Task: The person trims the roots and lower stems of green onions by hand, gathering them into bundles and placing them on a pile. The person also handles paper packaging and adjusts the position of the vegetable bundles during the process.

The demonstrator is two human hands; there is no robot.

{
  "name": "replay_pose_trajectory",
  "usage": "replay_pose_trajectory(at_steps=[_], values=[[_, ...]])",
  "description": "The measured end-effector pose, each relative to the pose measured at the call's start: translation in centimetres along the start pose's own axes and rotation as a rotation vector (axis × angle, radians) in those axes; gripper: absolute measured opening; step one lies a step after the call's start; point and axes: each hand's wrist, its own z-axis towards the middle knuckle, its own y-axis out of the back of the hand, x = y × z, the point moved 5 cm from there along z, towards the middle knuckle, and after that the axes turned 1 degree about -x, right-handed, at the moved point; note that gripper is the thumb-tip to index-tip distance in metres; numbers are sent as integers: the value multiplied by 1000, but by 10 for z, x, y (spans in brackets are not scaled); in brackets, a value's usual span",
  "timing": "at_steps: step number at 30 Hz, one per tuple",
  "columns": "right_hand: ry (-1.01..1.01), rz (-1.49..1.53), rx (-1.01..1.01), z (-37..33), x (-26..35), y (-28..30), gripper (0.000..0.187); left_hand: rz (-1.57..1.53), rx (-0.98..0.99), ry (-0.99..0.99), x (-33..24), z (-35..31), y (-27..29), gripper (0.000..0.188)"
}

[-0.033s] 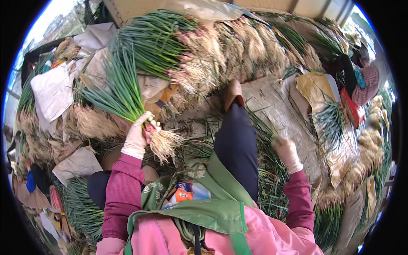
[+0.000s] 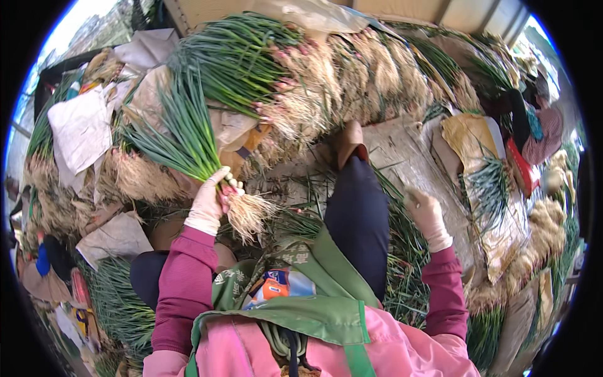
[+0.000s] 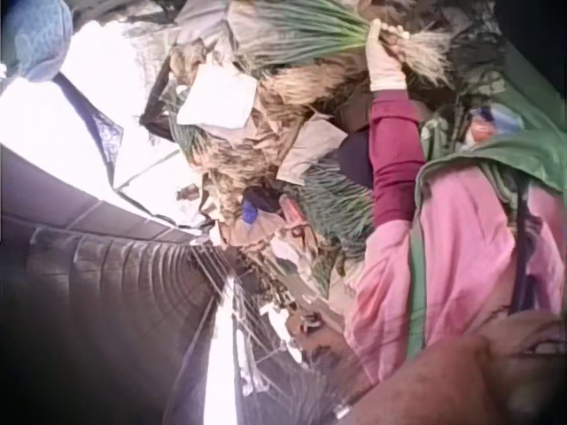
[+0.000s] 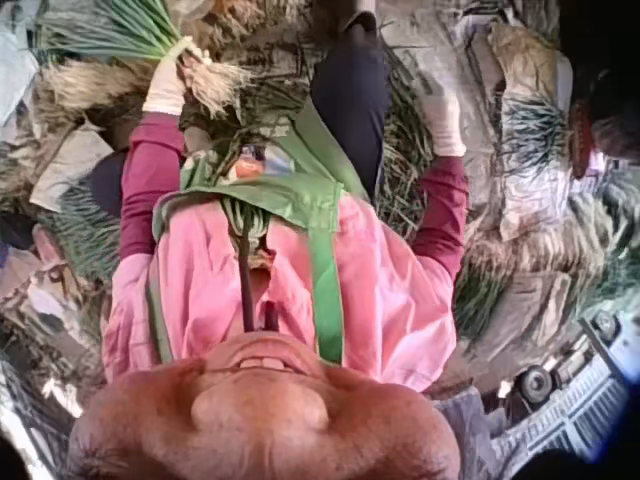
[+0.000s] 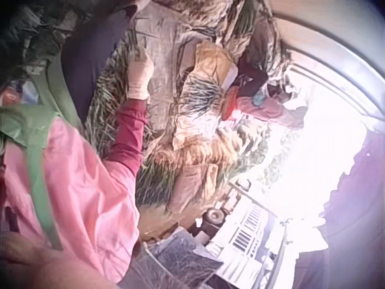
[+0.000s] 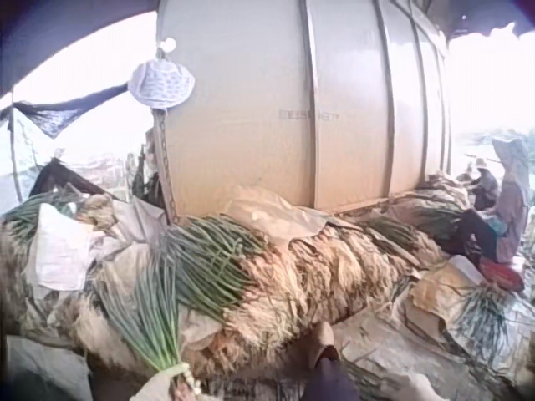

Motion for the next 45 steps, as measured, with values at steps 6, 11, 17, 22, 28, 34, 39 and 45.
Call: replay_pose_trajectory(at_steps=[6,11,17,22,28,34,39,45], values=[[717,108,15,120,227,-24,28,-184,41,91,12,-5,6,19],[735,-104,-259,216,296,-145,25,-306,159,-32,-25,-31,-30,25],[657,-130,82,183,312,-203,17,-395,113,-78,-36,-14,1,16],[252,769,585,128,272,-218,21,-313,-61,-75,-14,7,27,12],[250,824,642,74,283,-225,18,-22,-81,72,-5,5,34,26],[309,163,182,80,218,-220,12,38,-118,-52,-9,-7,42,28],[452,-511,727,75,142,-240,24,-47,-33,24,1,-5,29,25],[152,983,660,80,280,-214,37,87,40,128,9,-25,13,23]])
